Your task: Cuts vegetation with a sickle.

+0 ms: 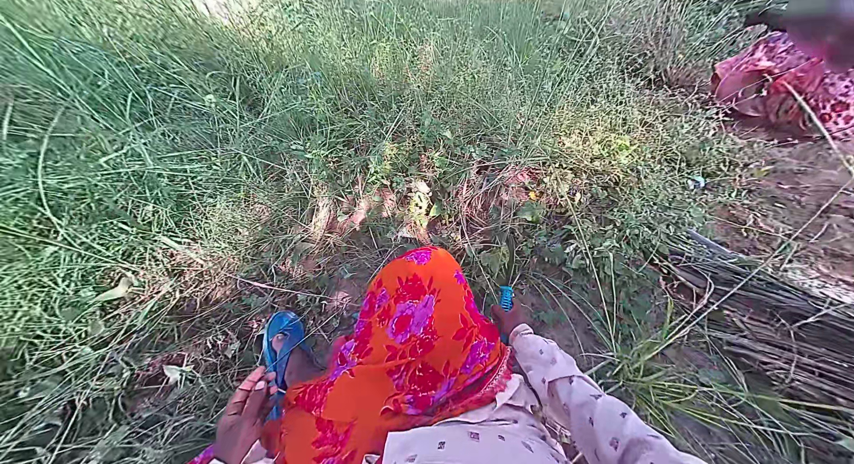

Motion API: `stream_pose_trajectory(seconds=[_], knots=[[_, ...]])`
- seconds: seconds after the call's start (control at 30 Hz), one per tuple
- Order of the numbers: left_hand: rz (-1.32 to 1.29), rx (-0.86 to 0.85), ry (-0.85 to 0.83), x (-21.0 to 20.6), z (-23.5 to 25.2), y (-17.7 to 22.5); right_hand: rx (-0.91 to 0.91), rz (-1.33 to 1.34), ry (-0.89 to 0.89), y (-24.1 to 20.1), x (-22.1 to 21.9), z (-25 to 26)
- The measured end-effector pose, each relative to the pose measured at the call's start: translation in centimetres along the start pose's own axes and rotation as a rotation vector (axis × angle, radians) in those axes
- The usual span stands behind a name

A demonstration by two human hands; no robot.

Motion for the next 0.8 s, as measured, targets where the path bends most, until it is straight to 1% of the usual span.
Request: stream_pose_trajectory(seconds=[0.07, 0.13, 0.2, 0.23, 0.27, 0.33, 0.37, 0.43, 0.5, 0.53, 0.6, 0.63, 0.73, 0.8], knots=[[0.035, 0.011, 0.007, 0.0, -0.1, -0.2, -0.042, -0.038, -0.047, -0.3, 0.1, -0.3], [0.045, 0.019, 0.019, -0.2, -0.1, -0.2, -0.039, -0.075, -0.082, -0.6, 0.4, -0.6], [0.036, 0.033, 0.035, -0.5, -0.2, 0.0, -0.012, -0.041, -0.122, -1.5, 1.1, -1.3], [0.034, 0.041, 0.043, -0.6, -0.2, 0.0, 0.007, 0.024, -0.156, -2.4, 1.5, -1.9], [0.037, 0.052, 0.046, -0.7, -0.2, 0.1, 0.018, 0.141, -0.194, -3.6, 1.9, -2.7], [0.053, 0.060, 0.034, -1.1, -0.2, 0.4, -0.021, 0.506, -0.317, -7.0, 1.9, -4.6], [0.063, 0.057, 0.018, -1.2, -0.1, 0.5, -0.049, 0.679, -0.372, -9.1, 1.6, -5.2], [0.068, 0.057, -0.012, -1.1, 0.1, 0.3, -0.032, 0.952, -0.426, -13.4, 0.2, -5.5], [0.064, 0.052, -0.033, -0.9, 0.3, 0.1, 0.033, 1.082, -0.393, -17.9, -1.9, -5.9], [0.060, 0.056, -0.037, -0.6, 0.3, 0.0, 0.071, 1.093, -0.370, -20.0, -3.1, -6.6], [0.053, 0.071, -0.024, -0.4, 0.2, 0.1, 0.179, 1.007, -0.398, -23.7, -5.9, -9.2], [0.053, 0.087, -0.019, -0.3, 0.2, 0.4, 0.251, 0.905, -0.470, -25.2, -7.2, -11.2], [0.032, 0.106, 0.003, -0.7, 0.0, 0.8, 0.493, 0.443, -0.866, -28.1, -12.0, -18.1], [-0.007, 0.066, 0.034, -0.9, 0.1, 0.7, 0.638, 0.227, -1.097, -28.7, -15.8, -22.7]])
Point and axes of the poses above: each hand's wrist, its own z-axis towards the middle knuckle, its own x-axis out of the back of the hand, y = z × x, the point moved 3 cm from there along z, towards the middle knuckle, and after that the axes turned 14 degrees about -z, right-handed, at the moved point
